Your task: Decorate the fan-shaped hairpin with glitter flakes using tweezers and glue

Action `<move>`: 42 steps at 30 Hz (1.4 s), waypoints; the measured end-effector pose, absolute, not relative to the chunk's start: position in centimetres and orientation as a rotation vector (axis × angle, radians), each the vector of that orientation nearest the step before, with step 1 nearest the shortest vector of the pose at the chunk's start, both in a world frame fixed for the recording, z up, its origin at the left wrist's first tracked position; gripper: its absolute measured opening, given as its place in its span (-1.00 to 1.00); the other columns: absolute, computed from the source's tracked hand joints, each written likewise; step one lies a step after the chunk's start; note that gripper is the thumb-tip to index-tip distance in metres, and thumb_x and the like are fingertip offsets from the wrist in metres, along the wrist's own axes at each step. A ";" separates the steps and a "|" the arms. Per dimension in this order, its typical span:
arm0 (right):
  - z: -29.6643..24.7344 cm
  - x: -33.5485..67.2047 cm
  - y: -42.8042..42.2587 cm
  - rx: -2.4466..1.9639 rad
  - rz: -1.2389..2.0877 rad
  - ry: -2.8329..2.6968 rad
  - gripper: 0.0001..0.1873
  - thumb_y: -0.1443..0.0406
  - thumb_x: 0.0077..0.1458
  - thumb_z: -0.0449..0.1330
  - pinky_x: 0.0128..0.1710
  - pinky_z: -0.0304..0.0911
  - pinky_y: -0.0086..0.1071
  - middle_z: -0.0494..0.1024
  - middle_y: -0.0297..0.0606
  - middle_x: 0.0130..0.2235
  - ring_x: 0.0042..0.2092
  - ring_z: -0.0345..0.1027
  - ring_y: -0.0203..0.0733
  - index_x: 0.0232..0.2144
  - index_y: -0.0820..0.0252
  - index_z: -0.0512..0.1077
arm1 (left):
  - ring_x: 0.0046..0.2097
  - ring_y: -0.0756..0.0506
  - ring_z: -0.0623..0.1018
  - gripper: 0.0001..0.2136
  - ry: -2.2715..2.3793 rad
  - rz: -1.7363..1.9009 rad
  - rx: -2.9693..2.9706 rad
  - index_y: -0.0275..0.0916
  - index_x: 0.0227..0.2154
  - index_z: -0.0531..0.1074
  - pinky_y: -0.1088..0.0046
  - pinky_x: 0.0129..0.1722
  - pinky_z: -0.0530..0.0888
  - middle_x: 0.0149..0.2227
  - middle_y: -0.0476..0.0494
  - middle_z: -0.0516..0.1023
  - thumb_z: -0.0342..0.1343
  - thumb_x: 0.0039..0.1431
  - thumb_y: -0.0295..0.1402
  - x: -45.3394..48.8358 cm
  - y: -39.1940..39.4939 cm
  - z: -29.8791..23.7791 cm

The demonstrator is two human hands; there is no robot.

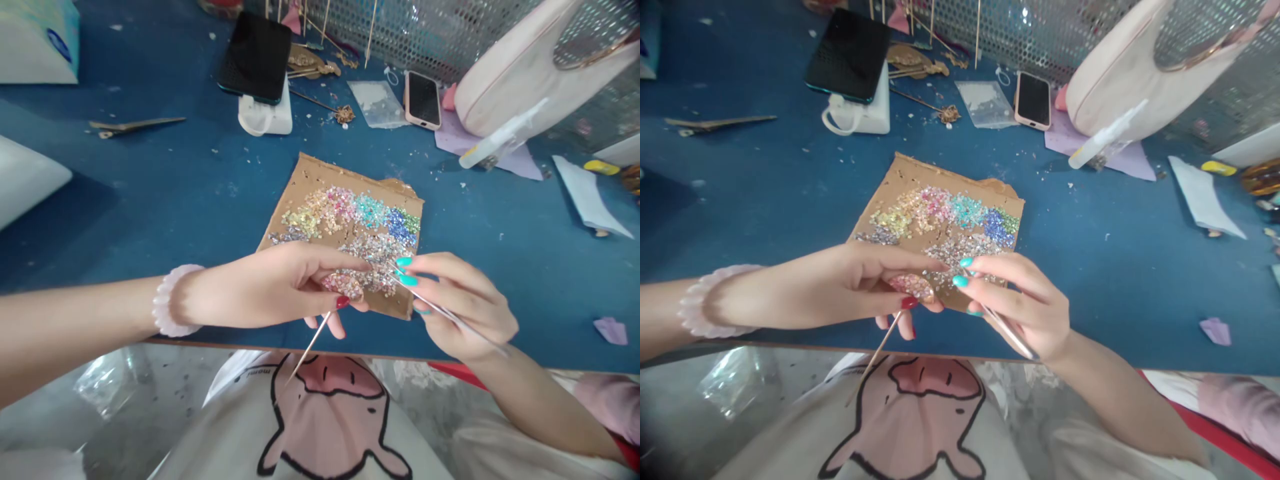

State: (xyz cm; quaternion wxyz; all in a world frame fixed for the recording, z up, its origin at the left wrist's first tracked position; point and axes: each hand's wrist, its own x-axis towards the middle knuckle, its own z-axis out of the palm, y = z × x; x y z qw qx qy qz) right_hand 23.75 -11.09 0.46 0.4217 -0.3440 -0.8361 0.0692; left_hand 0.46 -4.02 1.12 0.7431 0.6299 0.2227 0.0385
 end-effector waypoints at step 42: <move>-0.7 25.2 -9.6 -1.202 0.317 -1.832 -0.79 0.28 0.21 -0.06 -0.33 0.32 -0.36 0.45 -0.28 -0.41 -0.33 0.39 -0.26 -0.41 0.17 0.31 | -0.27 0.03 0.59 -0.59 0.511 0.088 1.368 -0.17 0.13 0.15 0.62 -0.38 0.44 -0.05 -0.19 0.51 -0.07 0.23 -0.54 0.6 -4.0 0.9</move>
